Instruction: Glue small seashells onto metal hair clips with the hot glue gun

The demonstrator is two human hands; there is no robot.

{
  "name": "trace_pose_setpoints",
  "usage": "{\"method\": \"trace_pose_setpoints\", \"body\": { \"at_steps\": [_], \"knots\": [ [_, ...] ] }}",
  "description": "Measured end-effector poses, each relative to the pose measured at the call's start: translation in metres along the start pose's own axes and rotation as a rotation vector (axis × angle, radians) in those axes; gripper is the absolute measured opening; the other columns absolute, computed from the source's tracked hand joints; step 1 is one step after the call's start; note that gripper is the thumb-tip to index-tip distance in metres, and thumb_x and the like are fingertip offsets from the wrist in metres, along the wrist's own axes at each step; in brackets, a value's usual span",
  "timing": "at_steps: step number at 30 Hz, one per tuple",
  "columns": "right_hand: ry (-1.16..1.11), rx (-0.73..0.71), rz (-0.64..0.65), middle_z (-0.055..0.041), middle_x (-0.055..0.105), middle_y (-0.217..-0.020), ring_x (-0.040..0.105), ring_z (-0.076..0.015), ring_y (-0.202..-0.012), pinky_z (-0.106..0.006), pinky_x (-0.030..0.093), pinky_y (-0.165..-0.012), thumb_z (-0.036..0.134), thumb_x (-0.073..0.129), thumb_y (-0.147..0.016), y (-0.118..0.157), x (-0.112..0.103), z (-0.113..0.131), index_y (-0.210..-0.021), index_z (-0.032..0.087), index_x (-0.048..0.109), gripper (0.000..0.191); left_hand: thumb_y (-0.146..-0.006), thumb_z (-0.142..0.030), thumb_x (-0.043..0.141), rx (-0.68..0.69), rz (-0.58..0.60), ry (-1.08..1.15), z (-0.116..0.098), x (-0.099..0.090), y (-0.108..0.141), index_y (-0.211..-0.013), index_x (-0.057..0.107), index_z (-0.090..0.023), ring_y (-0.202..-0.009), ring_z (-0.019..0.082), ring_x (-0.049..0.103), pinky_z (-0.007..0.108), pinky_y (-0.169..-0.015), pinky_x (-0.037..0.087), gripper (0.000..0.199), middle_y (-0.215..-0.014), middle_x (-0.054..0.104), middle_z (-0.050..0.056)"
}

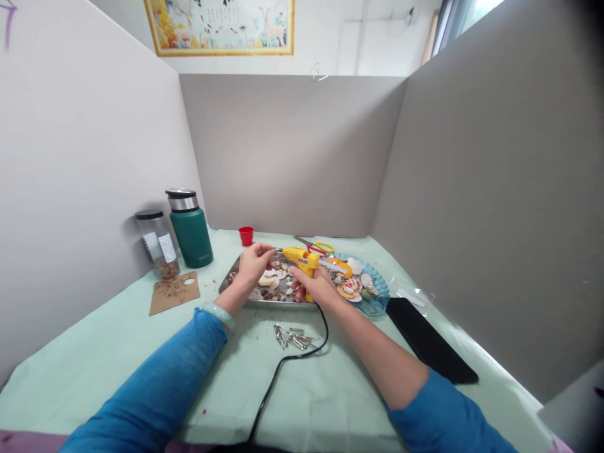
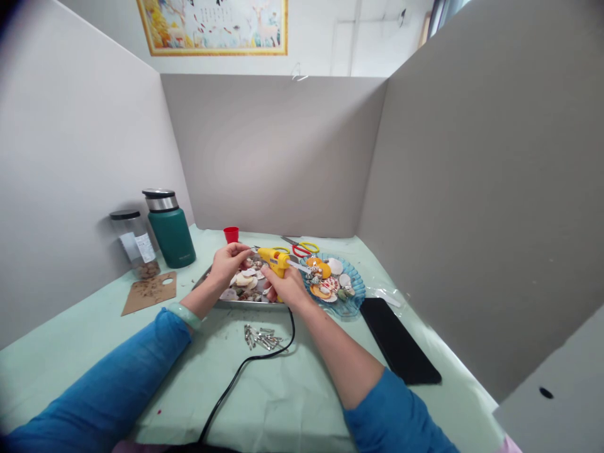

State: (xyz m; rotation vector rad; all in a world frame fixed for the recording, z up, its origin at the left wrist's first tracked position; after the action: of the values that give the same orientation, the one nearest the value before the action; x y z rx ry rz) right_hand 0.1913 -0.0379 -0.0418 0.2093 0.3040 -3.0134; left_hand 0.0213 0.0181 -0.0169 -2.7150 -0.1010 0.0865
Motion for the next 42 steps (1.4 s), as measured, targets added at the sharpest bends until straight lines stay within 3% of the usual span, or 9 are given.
{"method": "trace_pose_setpoints", "body": {
  "at_steps": [19, 42],
  "knots": [
    [0.005, -0.005, -0.017, -0.001, 0.057, -0.042, 0.052, -0.0103, -0.035, -0.02, 0.042, -0.038, 0.056, 0.057, -0.076, 0.0028, 0.0004, 0.007, -0.062, 0.014, 0.062, 0.045, -0.066, -0.032, 0.069, 0.028, 0.012, -0.061, 0.0031, 0.0004, -0.001, -0.076, 0.061, -0.015, -0.043, 0.01, 0.053, 0.02, -0.042, 0.039, 0.022, -0.05, 0.057, -0.002],
    [-0.082, 0.037, 0.031, -0.0013, 0.063, -0.054, 0.053, -0.009, -0.038, -0.019, 0.042, -0.037, 0.05, 0.06, -0.077, 0.0009, 0.0006, 0.0038, -0.074, 0.015, 0.06, 0.036, -0.065, -0.029, 0.068, 0.018, -0.001, -0.047, 0.0057, -0.0001, -0.0025, -0.076, 0.061, -0.016, -0.045, 0.011, 0.055, 0.021, -0.043, 0.041, 0.019, -0.053, 0.058, -0.002]
  ]
}}
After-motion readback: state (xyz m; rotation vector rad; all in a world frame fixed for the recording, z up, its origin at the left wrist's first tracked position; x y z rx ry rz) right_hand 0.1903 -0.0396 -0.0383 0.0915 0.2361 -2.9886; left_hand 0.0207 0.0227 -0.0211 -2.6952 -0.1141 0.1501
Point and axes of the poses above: each hand's wrist, its own y-axis away from the middle knuckle, its own x-axis out of the palm, z = x × y, the point moved 1 cm from there along -y, towards the middle knuckle
